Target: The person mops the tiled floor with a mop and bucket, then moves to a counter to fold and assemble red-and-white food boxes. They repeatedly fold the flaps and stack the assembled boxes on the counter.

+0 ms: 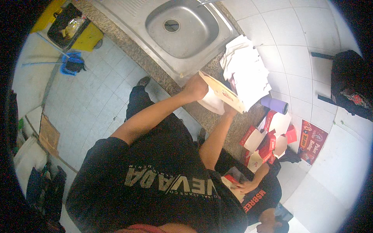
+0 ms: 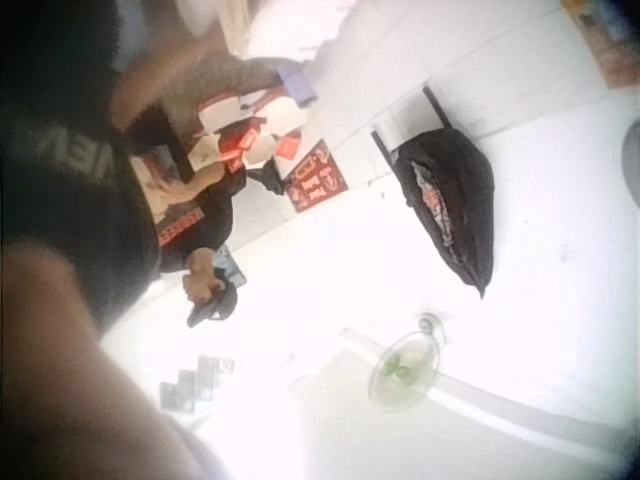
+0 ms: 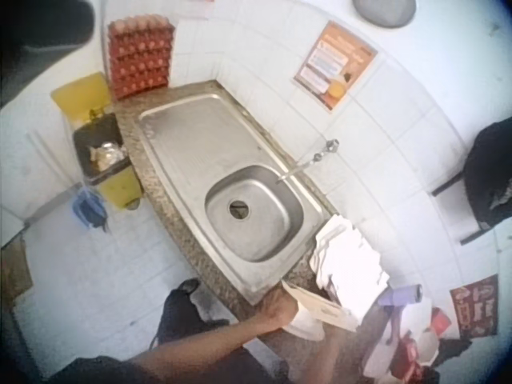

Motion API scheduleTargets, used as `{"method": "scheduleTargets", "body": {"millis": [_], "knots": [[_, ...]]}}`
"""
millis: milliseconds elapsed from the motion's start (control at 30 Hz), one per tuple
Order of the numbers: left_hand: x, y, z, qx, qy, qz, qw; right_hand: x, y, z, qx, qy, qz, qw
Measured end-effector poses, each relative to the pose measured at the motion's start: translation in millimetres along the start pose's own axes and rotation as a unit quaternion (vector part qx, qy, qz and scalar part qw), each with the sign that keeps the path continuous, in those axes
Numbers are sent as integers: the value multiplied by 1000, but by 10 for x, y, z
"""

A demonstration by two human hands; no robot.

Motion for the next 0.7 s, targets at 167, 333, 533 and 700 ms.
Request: {"method": "scheduleTargets", "body": {"millis": [167, 333, 533, 700], "knots": [[54, -163, 67, -12, 10, 14, 1000, -18, 40, -596, 42, -162, 24, 986], [55, -245, 120, 35, -57, -19, 998, 438, -172, -1570, -271, -70, -91, 956], [-44, 71, 97, 3, -77, -3, 997, 483, -333, -928, 127, -116, -98, 980], [-103, 124, 150, -117, -200, 21, 973, 402, -348, -581, 158, -105, -144, 971]]}}
Point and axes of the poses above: each hand's wrist, its own x-axis away from the middle knuckle, its own y-axis out of the back of the hand, z = x × y, the point moved 2 cm from there along -x, towards the middle knuckle, and after that the axes turned 9 degrees about -x, right-handed, at the moved point
